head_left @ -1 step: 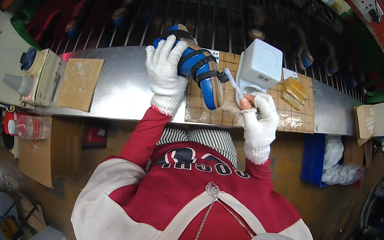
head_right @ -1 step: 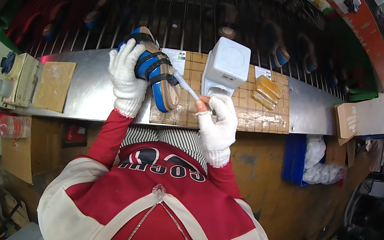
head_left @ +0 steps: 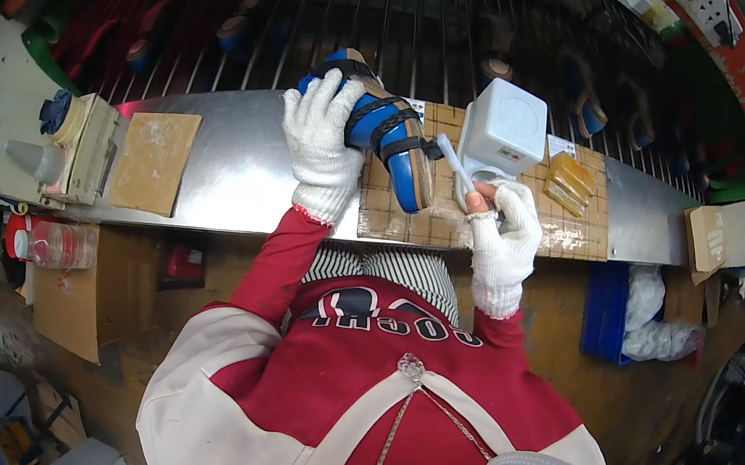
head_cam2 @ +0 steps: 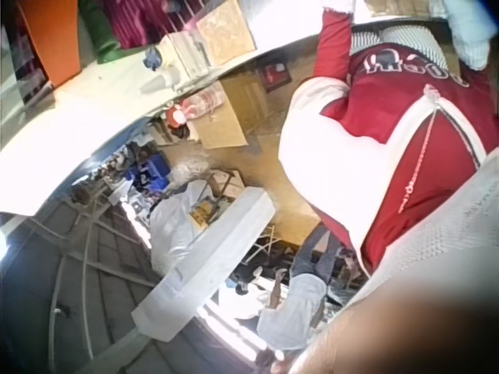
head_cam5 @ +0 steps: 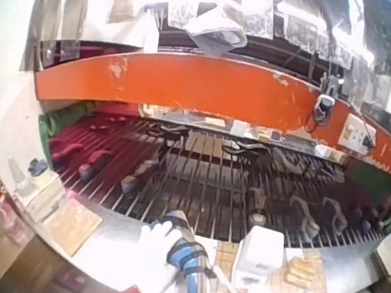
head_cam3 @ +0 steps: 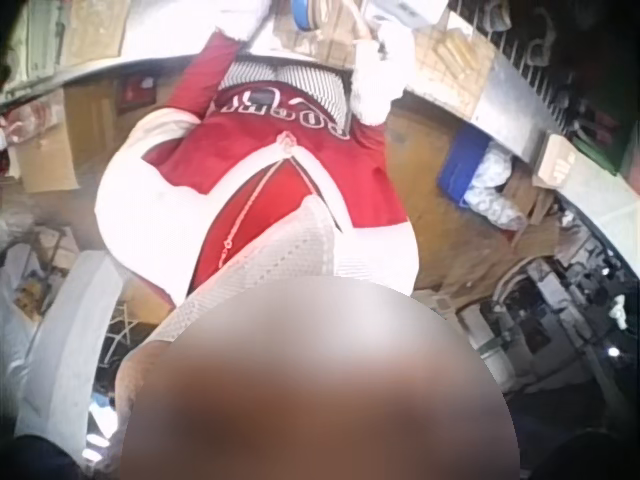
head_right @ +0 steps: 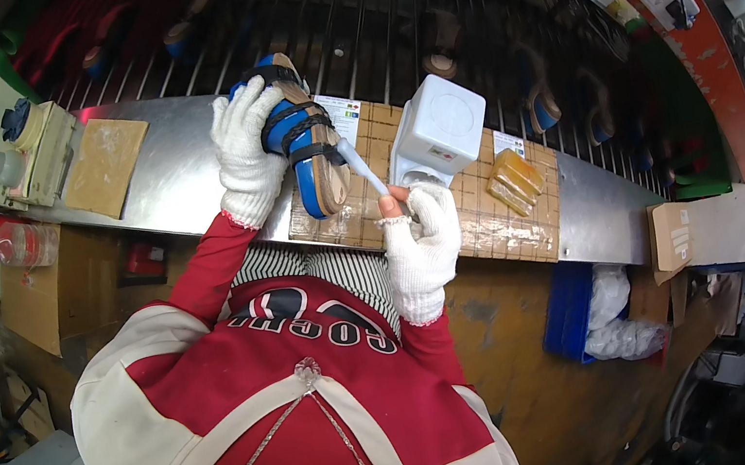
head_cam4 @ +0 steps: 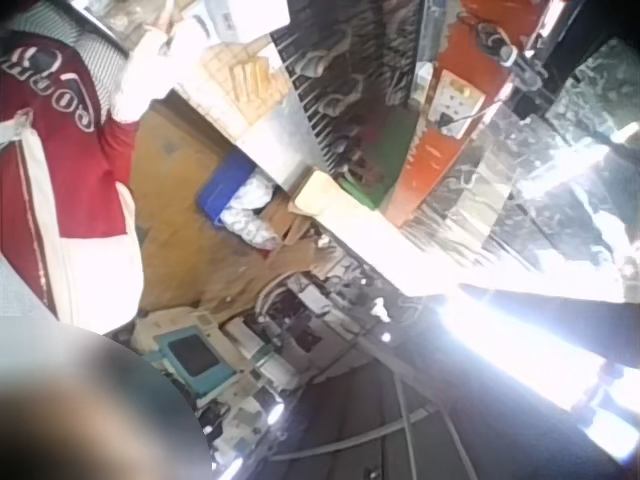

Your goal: The person applies glue to the sole of a blue and brown inline skate using a small brush. They repeatedly dip the brush into a white container and spread the adhesive along the edges and surface of the sole, rotating the skate to reach different areas.

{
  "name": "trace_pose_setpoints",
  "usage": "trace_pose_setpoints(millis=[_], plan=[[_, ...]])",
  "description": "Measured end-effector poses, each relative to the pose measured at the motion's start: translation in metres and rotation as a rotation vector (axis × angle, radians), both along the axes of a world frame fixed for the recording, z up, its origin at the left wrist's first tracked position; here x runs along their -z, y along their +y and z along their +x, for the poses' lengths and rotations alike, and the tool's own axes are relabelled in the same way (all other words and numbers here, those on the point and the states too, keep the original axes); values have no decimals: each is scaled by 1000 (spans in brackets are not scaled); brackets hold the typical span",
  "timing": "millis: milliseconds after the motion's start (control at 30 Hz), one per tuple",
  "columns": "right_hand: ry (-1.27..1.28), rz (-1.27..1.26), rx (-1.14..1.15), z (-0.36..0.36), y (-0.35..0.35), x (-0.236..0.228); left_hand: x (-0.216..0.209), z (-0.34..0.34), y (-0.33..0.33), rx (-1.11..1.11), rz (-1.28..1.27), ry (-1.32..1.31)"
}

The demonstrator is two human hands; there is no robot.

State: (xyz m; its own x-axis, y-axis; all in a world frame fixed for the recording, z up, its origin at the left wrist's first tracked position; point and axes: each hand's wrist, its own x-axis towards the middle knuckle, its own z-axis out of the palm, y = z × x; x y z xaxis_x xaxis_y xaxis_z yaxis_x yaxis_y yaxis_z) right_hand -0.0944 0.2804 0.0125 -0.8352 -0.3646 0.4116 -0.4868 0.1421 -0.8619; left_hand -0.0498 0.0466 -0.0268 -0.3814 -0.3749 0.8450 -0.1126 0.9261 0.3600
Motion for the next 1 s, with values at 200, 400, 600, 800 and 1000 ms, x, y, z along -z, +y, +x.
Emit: trace_pose_setpoints(millis=[200,400,600,800,1000], plan=[[57,-62,-95,-7,-3,0,-8,-6,3,30,143,-18],[294,-37,-120,-20,-9,-15,-18,-7,14,177,398,-135],[279,-55,-211,-37,-19,-42,-26,-10,14,383,828,-331],[463,-80,-331,-62,-36,-59,-50,9,14,701,958,-593],[407,-11,-374,-71,-35,-53,-52,28,18,1042,1391,-591]])
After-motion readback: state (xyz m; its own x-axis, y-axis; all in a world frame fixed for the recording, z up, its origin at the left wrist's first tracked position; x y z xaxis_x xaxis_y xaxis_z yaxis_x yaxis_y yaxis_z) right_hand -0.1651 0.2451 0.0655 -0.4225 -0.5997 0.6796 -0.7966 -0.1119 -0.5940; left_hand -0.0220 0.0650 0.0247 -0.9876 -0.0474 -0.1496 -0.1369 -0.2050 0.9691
